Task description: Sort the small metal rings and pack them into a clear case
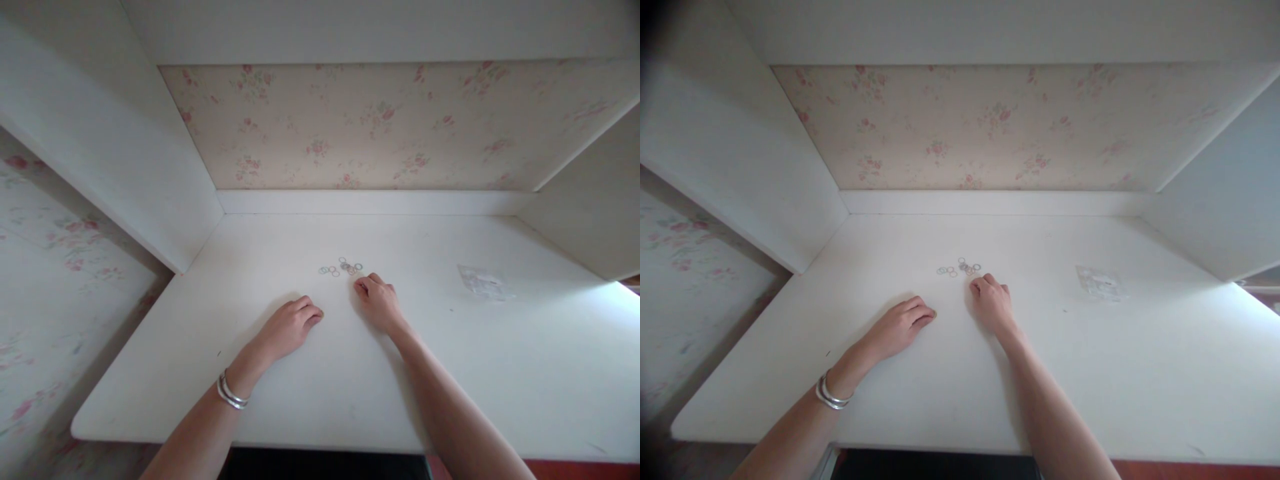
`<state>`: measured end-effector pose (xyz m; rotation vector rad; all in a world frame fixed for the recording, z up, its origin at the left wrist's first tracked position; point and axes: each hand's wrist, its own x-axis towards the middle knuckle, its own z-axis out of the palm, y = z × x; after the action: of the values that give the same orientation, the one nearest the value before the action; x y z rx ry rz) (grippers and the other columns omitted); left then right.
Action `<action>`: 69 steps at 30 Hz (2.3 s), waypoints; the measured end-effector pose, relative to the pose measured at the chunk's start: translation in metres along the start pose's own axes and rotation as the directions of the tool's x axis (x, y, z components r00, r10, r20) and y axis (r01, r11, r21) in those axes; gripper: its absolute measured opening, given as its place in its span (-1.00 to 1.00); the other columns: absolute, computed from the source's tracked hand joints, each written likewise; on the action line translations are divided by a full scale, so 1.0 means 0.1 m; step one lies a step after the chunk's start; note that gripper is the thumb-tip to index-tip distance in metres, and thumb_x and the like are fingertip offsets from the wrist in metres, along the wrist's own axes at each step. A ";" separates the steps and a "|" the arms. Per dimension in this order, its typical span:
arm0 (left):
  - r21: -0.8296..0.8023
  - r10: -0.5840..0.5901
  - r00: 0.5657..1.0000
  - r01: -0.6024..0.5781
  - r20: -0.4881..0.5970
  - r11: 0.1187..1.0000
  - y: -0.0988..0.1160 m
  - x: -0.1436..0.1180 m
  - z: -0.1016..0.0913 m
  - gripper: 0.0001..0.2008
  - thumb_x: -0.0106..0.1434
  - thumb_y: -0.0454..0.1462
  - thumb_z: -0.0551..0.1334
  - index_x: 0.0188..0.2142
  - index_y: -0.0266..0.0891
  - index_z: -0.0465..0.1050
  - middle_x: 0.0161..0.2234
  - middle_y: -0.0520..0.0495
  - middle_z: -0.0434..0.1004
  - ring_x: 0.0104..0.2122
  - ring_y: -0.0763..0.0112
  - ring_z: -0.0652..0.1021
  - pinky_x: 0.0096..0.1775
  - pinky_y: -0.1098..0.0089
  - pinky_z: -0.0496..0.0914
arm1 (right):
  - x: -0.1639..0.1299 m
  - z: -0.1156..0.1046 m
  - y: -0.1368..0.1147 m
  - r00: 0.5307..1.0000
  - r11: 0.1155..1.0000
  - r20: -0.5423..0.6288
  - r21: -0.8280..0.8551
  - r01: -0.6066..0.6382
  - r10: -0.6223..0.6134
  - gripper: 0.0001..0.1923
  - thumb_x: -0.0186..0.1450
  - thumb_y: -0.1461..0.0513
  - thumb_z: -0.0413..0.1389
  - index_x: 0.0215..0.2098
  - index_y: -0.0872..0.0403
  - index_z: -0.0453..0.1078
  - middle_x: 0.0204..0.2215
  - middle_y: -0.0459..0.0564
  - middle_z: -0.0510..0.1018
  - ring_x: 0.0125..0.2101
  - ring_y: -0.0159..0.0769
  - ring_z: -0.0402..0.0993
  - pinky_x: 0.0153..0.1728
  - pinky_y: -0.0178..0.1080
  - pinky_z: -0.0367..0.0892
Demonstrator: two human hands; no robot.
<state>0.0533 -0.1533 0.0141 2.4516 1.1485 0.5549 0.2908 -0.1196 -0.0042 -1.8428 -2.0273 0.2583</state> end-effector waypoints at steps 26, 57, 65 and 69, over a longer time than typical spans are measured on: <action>-0.206 -0.222 0.950 0.178 -0.218 0.962 -0.11 0.05 0.02 -0.83 0.29 -0.29 0.06 -0.33 -0.21 0.42 -0.36 -0.02 0.41 -0.36 0.44 0.43 -0.27 0.41 0.32 | -0.37 0.09 -0.59 0.889 0.866 0.044 0.250 0.432 -0.456 -0.79 0.37 0.26 -0.07 -0.24 0.02 0.41 -0.34 -0.05 0.44 -0.32 -0.38 0.38 -0.19 -0.26 0.17; -0.231 -0.225 0.962 0.186 -0.156 0.955 -0.21 0.07 0.02 -0.80 0.27 -0.28 0.07 -0.36 -0.22 0.47 -0.36 -0.03 0.45 -0.35 0.42 0.46 -0.26 0.40 0.33 | 0.26 0.02 -0.35 0.985 0.994 0.135 0.013 0.109 -0.110 -0.75 0.32 0.23 -0.06 -0.36 0.03 0.46 -0.28 -0.03 0.48 -0.32 -0.36 0.41 -0.33 -0.34 0.18; -0.219 -0.209 0.967 0.175 -0.147 0.960 -0.19 0.06 0.01 -0.81 0.26 -0.29 0.08 -0.35 -0.21 0.48 -0.35 -0.02 0.47 -0.33 0.41 0.46 -0.22 0.39 0.33 | -0.11 0.06 -0.33 0.975 0.954 -0.013 0.204 0.220 -0.222 -0.73 0.37 0.19 -0.11 -0.27 0.04 0.42 -0.35 -0.04 0.42 -0.33 -0.35 0.37 -0.28 -0.32 0.23; -0.219 -0.209 0.968 0.175 -0.142 0.960 -0.19 0.07 0.00 -0.80 0.26 -0.29 0.07 -0.35 -0.20 0.48 -0.35 -0.02 0.47 -0.34 0.42 0.46 -0.23 0.40 0.33 | -0.27 0.02 -0.33 0.971 0.925 -0.042 0.297 0.238 -0.236 -0.71 0.38 0.16 -0.13 -0.25 0.04 0.42 -0.37 -0.03 0.41 -0.35 -0.34 0.36 -0.29 -0.30 0.24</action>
<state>0.0454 -0.1368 0.0057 2.1236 1.3063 0.7849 0.2617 -0.1500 0.0023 -1.4000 -2.0511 0.4629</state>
